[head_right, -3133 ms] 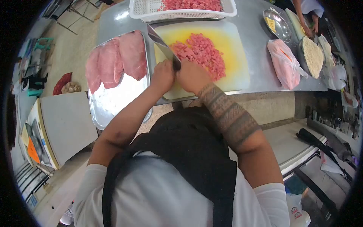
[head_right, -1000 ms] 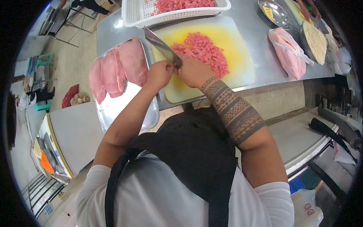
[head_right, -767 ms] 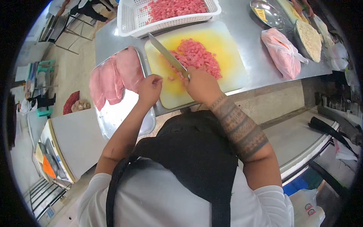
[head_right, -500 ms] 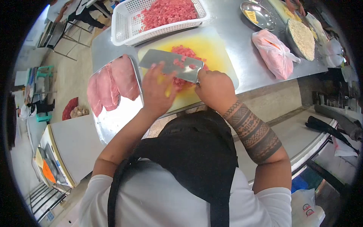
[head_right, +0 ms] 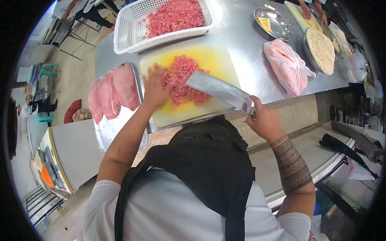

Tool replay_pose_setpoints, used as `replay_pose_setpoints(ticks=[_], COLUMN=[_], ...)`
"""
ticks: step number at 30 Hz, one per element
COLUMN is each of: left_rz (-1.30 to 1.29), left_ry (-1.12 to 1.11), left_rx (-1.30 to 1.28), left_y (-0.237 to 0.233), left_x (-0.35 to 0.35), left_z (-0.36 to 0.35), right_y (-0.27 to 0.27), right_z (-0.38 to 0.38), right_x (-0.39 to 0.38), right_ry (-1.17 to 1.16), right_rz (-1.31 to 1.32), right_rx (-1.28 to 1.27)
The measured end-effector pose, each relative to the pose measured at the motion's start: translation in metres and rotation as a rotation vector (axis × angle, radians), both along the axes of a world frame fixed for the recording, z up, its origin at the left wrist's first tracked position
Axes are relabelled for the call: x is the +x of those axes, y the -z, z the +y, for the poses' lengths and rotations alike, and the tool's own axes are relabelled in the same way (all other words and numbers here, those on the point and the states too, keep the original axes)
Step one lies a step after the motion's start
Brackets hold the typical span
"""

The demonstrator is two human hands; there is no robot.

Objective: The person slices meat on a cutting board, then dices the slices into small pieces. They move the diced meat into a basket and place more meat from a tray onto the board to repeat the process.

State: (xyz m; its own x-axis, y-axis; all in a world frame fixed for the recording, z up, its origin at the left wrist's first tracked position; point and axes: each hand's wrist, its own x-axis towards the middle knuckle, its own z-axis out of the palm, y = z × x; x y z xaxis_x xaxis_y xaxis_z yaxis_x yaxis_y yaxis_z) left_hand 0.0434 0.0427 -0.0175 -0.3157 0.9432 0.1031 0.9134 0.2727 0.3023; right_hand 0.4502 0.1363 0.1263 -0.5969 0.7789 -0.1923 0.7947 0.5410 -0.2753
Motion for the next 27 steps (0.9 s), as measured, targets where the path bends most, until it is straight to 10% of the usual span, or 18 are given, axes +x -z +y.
replay_pose_setpoints(ticks=[5,14,21,27], left_rz=[-0.221,-0.709,0.163,0.212], left_ry=[-0.197,0.002,-0.094,-0.198], left_rx=[0.099,0.105,0.468,0.118], left_y=[0.037,-0.032,-0.044,-0.050], left_x=[-0.015,0.016,-0.056,-0.057], left_z=[0.035,0.035,0.082,0.142], right_y=[0.054,0.045,0.081,0.105], right_z=[0.033,0.029,0.059,0.037], right_x=[-0.019,-0.116,-0.023,0.020], right_ry=[0.107,-0.109,0.271,0.500], right_rz=[0.089,0.242,0.564,0.594], right_rx=[-0.046,-0.239,-0.631,-0.695])
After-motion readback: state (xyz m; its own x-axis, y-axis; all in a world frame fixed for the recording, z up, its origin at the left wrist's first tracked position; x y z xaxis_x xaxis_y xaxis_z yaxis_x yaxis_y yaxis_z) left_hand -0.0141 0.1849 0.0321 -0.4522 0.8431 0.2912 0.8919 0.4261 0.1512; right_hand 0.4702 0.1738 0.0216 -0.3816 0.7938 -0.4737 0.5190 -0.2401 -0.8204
